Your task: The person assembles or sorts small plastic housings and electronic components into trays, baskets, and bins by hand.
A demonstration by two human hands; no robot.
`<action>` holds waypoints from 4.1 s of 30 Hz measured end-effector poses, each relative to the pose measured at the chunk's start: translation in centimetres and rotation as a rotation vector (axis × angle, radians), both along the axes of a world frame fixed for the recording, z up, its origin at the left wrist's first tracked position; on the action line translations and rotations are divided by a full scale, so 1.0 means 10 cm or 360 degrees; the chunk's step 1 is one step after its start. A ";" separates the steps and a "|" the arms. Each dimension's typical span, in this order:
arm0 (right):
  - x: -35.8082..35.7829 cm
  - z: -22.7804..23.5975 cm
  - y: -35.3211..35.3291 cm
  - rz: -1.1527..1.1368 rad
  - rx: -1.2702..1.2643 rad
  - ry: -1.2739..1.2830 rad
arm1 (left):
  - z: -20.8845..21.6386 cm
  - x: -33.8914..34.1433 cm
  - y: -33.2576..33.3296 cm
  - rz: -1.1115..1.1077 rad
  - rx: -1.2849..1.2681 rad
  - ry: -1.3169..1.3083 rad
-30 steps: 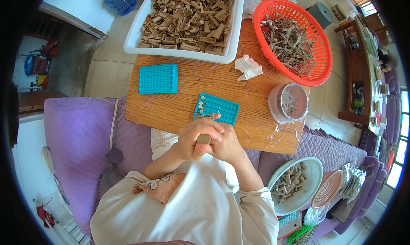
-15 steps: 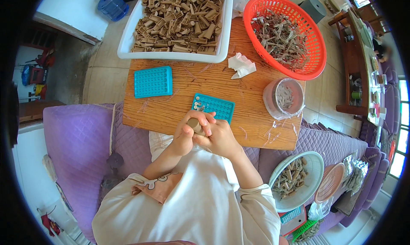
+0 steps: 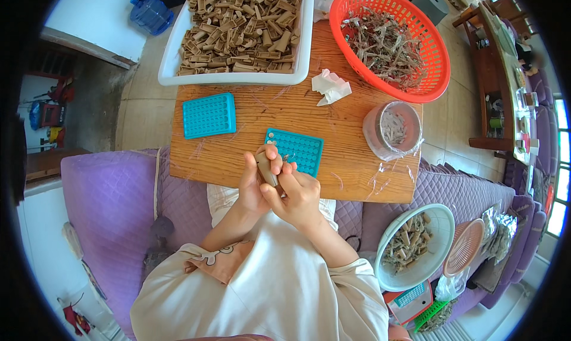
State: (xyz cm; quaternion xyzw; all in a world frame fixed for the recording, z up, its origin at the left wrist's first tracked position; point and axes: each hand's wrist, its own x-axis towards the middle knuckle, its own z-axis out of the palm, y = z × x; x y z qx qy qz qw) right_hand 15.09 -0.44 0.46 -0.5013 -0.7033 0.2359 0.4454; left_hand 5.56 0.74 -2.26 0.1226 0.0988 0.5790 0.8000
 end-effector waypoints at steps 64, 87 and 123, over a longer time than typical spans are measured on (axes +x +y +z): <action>2.13 -0.09 1.06 -0.0543 -0.0925 -0.0122 | -0.07 -0.18 -0.01 -0.0093 -0.0308 -0.0099; 0.31 0.40 0.41 0.0384 -0.0284 -0.0036 | 0.13 -0.19 -0.09 -0.0369 -0.0522 0.0346; 0.22 -0.13 0.35 0.0311 -0.0094 0.0111 | 0.07 -0.18 -0.08 -0.0272 -0.0363 0.1137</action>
